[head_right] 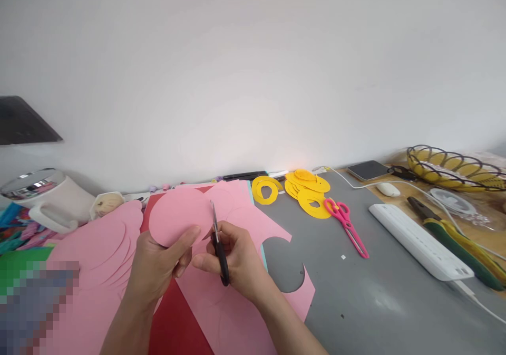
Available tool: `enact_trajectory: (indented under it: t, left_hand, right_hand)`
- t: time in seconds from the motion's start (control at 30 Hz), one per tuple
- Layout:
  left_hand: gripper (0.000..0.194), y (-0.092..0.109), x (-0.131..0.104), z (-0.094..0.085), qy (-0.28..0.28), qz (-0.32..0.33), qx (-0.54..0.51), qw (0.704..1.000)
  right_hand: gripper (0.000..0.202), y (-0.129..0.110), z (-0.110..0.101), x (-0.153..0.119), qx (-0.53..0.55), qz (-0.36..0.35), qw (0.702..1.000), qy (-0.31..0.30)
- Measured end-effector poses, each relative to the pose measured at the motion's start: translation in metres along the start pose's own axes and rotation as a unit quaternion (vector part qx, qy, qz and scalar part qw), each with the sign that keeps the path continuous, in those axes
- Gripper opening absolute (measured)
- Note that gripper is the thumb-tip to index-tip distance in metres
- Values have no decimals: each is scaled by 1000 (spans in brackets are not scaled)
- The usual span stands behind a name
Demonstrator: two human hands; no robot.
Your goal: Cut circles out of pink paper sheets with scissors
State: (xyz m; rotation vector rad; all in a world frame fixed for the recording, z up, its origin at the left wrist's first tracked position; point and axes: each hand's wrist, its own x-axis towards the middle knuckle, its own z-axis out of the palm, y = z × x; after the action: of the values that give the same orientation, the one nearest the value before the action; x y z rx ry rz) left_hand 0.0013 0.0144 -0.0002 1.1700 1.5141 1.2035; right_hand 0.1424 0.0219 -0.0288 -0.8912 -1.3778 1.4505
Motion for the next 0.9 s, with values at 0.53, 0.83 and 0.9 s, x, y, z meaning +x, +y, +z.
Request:
enact_trajectory:
  t: [0.53, 0.83, 0.9]
  left_hand:
    - [51, -1, 0, -2, -5, 3, 18, 1000]
    - [50, -2, 1, -1, 12, 11, 21, 1000]
    - [49, -3, 2, -1, 17, 13, 24, 999]
  right_hand:
    - [42, 0, 0, 0, -8, -4, 1000, -1]
    - [37, -1, 1, -2, -25, 25, 999, 13]
    - [36, -1, 1, -1, -25, 38, 999, 19]
